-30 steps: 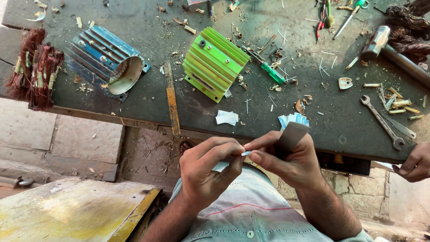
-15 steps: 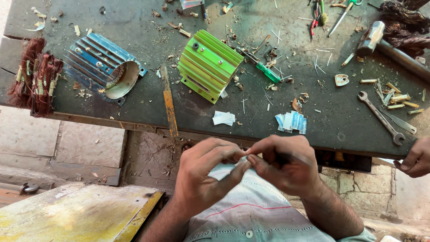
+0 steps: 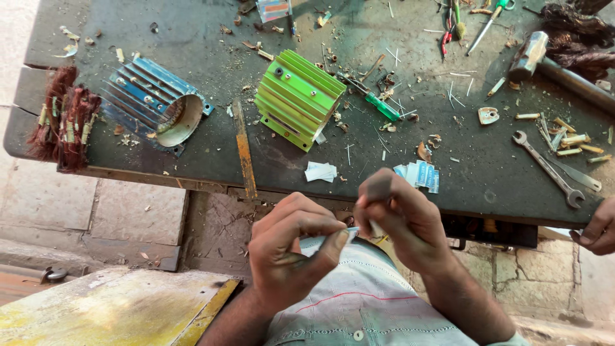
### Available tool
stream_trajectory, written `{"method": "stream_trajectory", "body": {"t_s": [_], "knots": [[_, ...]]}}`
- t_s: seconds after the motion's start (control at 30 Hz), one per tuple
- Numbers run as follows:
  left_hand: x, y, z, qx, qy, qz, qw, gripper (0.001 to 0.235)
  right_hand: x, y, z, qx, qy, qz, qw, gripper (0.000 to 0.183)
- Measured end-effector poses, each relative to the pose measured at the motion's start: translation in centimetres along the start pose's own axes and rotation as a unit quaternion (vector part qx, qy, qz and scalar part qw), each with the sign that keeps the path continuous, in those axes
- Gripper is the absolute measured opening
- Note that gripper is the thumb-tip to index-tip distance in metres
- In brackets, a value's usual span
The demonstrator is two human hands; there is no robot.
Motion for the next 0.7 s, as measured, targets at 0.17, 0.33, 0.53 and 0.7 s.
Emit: {"method": "stream_trajectory", "body": {"t_s": [0.17, 0.33, 0.53, 0.7], "knots": [[0.7, 0.0, 0.1, 0.021, 0.022, 0.011, 0.999, 0.016, 1.7, -0.3, 0.4, -0.130, 0.008, 0.099, 0.986, 0.022], [-0.2, 0.1, 0.8, 0.044, 0.074, -0.022, 0.996, 0.019, 2.8, -1.0, 0.7, -0.111, 0.030, 0.146, 0.983, 0.035], [0.0, -1.5, 1.8, -0.032, 0.052, 0.127, 0.990, 0.012, 2.8, -0.8, 1.0, -0.047, 0.018, 0.112, 0.992, 0.022], [1.6, -3.5, 2.7, -0.156, 0.016, 0.372, 0.915, 0.007, 1.9, 0.9, 2.4, -0.036, 0.048, 0.082, 0.995, 0.023]]}}
Point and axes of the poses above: each hand's wrist, its own z-axis away from the middle knuckle, its own x-axis out of the palm, y = z × x, the point moved 8 cm from there along -z, towards the middle knuckle, and after that the axes turned 2 degrees about y, right-handed, at the moved point
